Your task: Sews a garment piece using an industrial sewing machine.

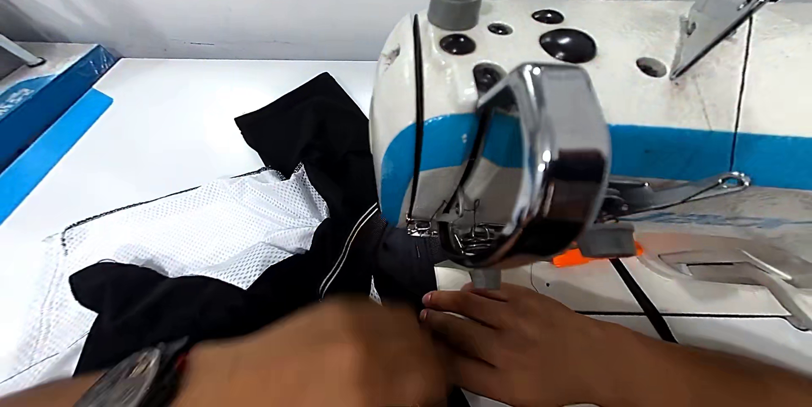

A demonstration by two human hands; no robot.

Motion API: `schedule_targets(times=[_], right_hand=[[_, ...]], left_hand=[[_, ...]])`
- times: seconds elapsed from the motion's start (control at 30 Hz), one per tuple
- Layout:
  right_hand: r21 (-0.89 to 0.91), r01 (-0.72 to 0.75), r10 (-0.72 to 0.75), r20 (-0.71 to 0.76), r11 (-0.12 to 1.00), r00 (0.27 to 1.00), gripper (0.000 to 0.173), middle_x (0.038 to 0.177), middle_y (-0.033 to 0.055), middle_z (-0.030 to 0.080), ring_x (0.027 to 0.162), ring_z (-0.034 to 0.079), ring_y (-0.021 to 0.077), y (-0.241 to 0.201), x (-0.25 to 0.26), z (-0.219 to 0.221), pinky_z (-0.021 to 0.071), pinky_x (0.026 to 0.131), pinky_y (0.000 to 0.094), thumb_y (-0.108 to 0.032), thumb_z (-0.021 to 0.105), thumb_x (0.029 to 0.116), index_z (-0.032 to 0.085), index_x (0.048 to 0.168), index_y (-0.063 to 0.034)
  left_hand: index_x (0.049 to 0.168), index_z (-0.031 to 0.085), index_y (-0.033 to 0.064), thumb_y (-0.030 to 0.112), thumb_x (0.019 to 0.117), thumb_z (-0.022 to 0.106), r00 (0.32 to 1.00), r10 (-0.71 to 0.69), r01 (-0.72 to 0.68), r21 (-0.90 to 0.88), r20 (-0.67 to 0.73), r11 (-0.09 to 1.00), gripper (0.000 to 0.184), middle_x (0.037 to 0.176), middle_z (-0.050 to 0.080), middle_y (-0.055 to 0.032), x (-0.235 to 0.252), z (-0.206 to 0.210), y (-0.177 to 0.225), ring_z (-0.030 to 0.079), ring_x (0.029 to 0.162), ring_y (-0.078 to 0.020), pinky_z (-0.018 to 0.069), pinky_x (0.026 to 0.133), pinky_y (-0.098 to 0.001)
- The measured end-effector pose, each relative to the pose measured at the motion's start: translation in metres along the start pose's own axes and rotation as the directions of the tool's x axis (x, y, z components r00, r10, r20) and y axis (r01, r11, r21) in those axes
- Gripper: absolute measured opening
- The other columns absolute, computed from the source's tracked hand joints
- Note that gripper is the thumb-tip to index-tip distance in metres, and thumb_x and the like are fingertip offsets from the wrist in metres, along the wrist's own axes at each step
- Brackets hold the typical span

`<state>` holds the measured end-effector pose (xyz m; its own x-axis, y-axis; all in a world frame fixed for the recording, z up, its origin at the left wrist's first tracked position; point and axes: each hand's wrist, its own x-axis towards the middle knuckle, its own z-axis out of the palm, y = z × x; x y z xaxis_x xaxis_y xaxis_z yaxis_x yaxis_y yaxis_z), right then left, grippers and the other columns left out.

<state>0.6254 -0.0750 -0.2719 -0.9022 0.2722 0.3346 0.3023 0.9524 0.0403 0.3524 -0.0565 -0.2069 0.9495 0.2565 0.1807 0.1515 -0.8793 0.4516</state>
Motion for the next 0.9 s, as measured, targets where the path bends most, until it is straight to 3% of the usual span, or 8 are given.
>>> schedule_targets(times=[0.07,0.1,0.3,0.47,0.57,0.7,0.8,0.9], right_hand=[[0.01,-0.004,0.004,-0.016,1.0,1.0,0.018,0.118,0.0074,0.072,0.12,0.065,0.0243,0.0,0.001,0.001,0.056,0.091,0.0351,-0.007,0.046,0.106,0.063,0.108,-0.0101],[0.007,-0.008,0.008,-0.01,1.0,1.0,0.018,0.118,0.0068,0.072,0.121,0.064,0.024,0.0,0.001,0.001,0.0554,0.092,0.035,-0.006,0.046,0.1058,0.063,0.108,-0.0102],[0.019,-0.02,0.02,0.0,1.0,1.0,0.019,0.12,0.006,0.071,0.122,0.063,0.0233,0.001,0.002,0.0,0.0548,0.09,0.0346,-0.007,0.045,0.1055,0.064,0.108,-0.011],[0.048,-0.037,0.038,-0.004,0.998,0.999,0.019,0.12,0.0071,0.071,0.123,0.063,0.0242,0.001,0.001,0.0,0.0543,0.093,0.0347,-0.007,0.045,0.106,0.063,0.108,-0.0107],[0.08,-0.052,0.053,-0.005,0.995,0.999,0.019,0.119,0.0085,0.07,0.129,0.06,0.0289,0.001,0.001,0.002,0.0497,0.106,0.0413,-0.007,0.045,0.1065,0.063,0.106,-0.0102],[0.084,-0.068,0.068,-0.006,0.994,0.998,0.019,0.119,0.0071,0.071,0.129,0.06,0.0291,0.002,0.001,0.003,0.0512,0.104,0.0417,-0.006,0.045,0.1063,0.063,0.106,-0.011],[0.09,-0.069,0.07,-0.007,0.994,0.998,0.019,0.117,0.0068,0.07,0.128,0.06,0.0288,0.002,0.002,0.003,0.0517,0.104,0.0417,-0.006,0.046,0.106,0.064,0.106,-0.0108],[0.099,-0.071,0.072,-0.003,0.993,0.997,0.019,0.117,0.0066,0.071,0.129,0.06,0.0288,0.002,0.001,0.003,0.0517,0.104,0.0419,-0.006,0.046,0.1061,0.064,0.106,-0.0109]], left_hand=[[0.108,0.072,0.0123,0.018,0.1034,0.053,0.969,0.064,0.028,0.365,-0.239,0.93,0.02,0.088,0.068,-0.0025,0.016,0.016,-0.054,0.067,0.08,-0.0164,0.0562,0.066,-0.0307],[0.11,0.074,0.0134,0.015,0.0991,0.057,0.949,0.097,0.046,0.435,-0.3,0.899,0.02,0.081,0.065,-0.0008,0.021,0.022,-0.069,0.063,0.072,-0.0152,0.0519,0.059,-0.0284],[0.083,0.072,0.0151,0.01,0.0908,0.058,0.94,0.021,0.162,0.498,-0.341,0.852,0.016,0.069,0.062,0.0018,0.033,0.032,-0.068,0.062,0.063,-0.0145,0.0472,0.05,-0.03],[0.083,0.067,0.0065,0.004,0.0944,0.051,0.943,0.08,0.158,0.644,-0.324,0.749,0.02,0.073,0.061,-0.0048,0.03,0.034,-0.062,0.058,0.063,-0.0187,0.0408,0.049,-0.029],[0.082,0.068,0.0053,0.004,0.0956,0.051,0.932,0.062,0.203,0.657,-0.356,0.726,0.022,0.071,0.06,-0.0057,0.027,0.034,-0.06,0.058,0.062,-0.019,0.0413,0.05,-0.0296],[0.084,0.07,0.0049,0.006,0.0945,0.051,0.916,-0.003,0.283,0.642,-0.401,0.713,0.022,0.067,0.059,-0.0055,0.026,0.033,-0.061,0.059,0.061,-0.0204,0.0412,0.049,-0.0311],[0.081,0.073,0.0107,0.015,0.0926,0.054,0.892,-0.085,0.318,0.485,-0.443,0.814,0.022,0.066,0.06,0.0,0.026,0.033,-0.071,0.061,0.063,-0.0159,0.0469,0.054,-0.0306],[0.087,0.074,0.0157,0.023,0.0951,0.054,0.884,-0.159,0.29,0.249,-0.44,0.924,0.023,0.077,0.066,0.0068,0.023,0.03,-0.078,0.063,0.077,-0.0056,0.0526,0.07,-0.0246]])
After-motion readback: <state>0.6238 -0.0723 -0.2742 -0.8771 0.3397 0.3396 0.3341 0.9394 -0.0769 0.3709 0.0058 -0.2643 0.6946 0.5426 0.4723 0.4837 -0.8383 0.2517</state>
